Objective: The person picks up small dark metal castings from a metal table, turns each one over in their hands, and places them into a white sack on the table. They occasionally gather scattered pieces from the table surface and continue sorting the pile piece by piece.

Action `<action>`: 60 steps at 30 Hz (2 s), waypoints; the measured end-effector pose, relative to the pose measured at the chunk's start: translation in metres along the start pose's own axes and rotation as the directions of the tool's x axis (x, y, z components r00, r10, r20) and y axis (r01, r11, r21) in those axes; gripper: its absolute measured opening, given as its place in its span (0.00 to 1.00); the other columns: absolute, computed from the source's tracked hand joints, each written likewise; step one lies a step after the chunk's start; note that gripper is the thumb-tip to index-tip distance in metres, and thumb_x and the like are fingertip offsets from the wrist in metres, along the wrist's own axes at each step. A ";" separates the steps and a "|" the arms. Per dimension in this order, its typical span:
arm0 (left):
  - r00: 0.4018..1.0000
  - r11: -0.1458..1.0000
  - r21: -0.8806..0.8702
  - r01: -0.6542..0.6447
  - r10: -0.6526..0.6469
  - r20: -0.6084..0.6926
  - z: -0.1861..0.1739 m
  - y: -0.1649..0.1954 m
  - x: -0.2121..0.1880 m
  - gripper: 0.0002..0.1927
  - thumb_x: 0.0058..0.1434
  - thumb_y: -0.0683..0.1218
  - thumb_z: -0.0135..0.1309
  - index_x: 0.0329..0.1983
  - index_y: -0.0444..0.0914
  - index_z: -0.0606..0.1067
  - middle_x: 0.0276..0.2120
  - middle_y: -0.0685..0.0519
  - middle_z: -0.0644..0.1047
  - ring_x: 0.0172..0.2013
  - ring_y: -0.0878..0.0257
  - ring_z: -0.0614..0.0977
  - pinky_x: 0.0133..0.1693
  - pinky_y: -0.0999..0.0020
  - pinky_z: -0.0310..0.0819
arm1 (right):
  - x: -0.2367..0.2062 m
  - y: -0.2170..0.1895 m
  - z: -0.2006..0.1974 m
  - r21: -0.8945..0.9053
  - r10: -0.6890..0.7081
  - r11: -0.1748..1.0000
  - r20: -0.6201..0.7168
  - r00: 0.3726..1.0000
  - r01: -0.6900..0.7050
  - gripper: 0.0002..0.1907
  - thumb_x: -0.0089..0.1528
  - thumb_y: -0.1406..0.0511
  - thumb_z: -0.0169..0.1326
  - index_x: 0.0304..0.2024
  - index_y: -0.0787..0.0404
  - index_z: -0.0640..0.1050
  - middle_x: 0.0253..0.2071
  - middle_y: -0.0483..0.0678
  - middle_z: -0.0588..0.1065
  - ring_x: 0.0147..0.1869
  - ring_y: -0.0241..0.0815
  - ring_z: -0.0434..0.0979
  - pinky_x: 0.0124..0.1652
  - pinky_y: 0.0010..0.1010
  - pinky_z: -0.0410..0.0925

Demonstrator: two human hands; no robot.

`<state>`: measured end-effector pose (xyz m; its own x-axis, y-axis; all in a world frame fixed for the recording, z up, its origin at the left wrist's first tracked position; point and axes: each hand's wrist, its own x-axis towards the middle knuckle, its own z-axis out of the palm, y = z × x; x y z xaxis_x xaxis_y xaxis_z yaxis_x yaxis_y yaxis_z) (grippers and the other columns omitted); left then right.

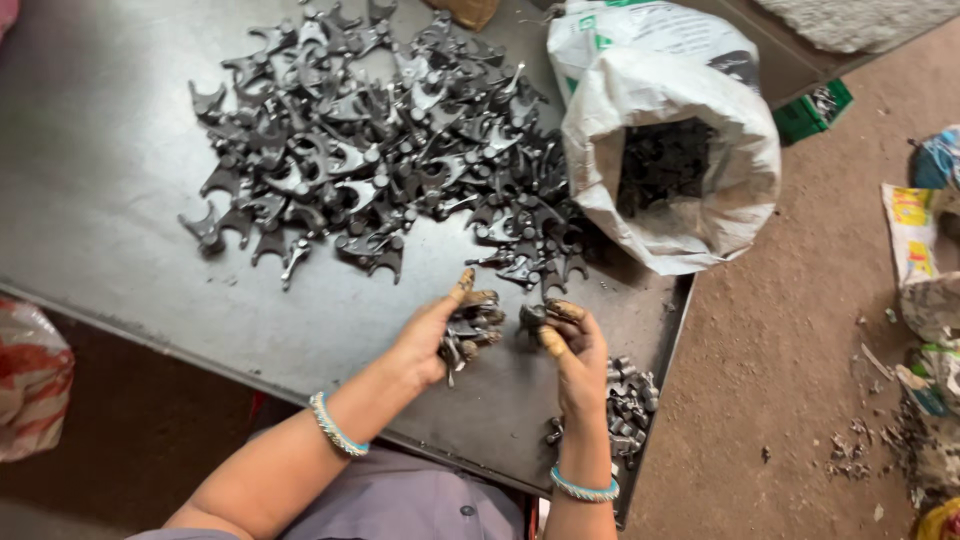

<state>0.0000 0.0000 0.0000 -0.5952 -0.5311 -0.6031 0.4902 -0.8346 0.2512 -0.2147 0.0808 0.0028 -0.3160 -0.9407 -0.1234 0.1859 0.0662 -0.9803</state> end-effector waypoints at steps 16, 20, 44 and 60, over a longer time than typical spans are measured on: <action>0.653 0.284 0.620 -0.731 0.553 0.518 0.188 0.063 0.086 0.28 0.55 0.52 0.68 0.56 0.37 0.75 0.47 0.46 0.82 0.46 0.57 0.85 0.48 0.63 0.80 | 0.089 -0.094 -0.004 -0.607 -0.368 0.751 -0.057 0.928 0.260 0.19 0.56 0.76 0.63 0.49 0.62 0.80 0.47 0.48 0.79 0.49 0.40 0.80 0.52 0.31 0.74; 0.575 -0.441 0.780 -0.443 0.528 0.625 0.108 0.075 0.039 0.16 0.51 0.51 0.70 0.42 0.46 0.82 0.40 0.51 0.81 0.47 0.51 0.81 0.51 0.54 0.76 | 0.066 -0.048 0.031 -0.905 -0.349 0.311 0.175 0.921 0.290 0.31 0.44 0.72 0.69 0.52 0.60 0.79 0.45 0.55 0.76 0.51 0.57 0.72 0.52 0.44 0.66; 0.940 0.858 0.389 -0.335 0.332 0.077 0.024 0.006 -0.006 0.17 0.69 0.54 0.47 0.50 0.41 0.79 0.40 0.51 0.82 0.32 0.62 0.82 0.30 0.62 0.81 | -0.004 -0.018 0.029 -0.330 -0.178 0.931 -0.034 0.983 0.157 0.18 0.61 0.72 0.61 0.54 0.67 0.76 0.46 0.54 0.79 0.48 0.44 0.77 0.45 0.32 0.70; 1.000 0.968 0.249 0.001 -0.008 0.025 0.021 0.028 -0.009 0.26 0.67 0.62 0.44 0.49 0.37 0.79 0.35 0.51 0.83 0.31 0.60 0.86 0.29 0.62 0.84 | 0.009 -0.028 0.033 -0.250 -0.018 0.968 0.009 1.000 0.019 0.14 0.66 0.69 0.55 0.54 0.60 0.77 0.47 0.54 0.79 0.44 0.43 0.77 0.41 0.31 0.70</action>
<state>0.0057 -0.0211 0.0285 -0.6145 -0.5282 -0.5860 0.3152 -0.8453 0.4314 -0.1922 0.0596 0.0344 -0.3106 -0.9448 -0.1048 -0.0586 0.1291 -0.9899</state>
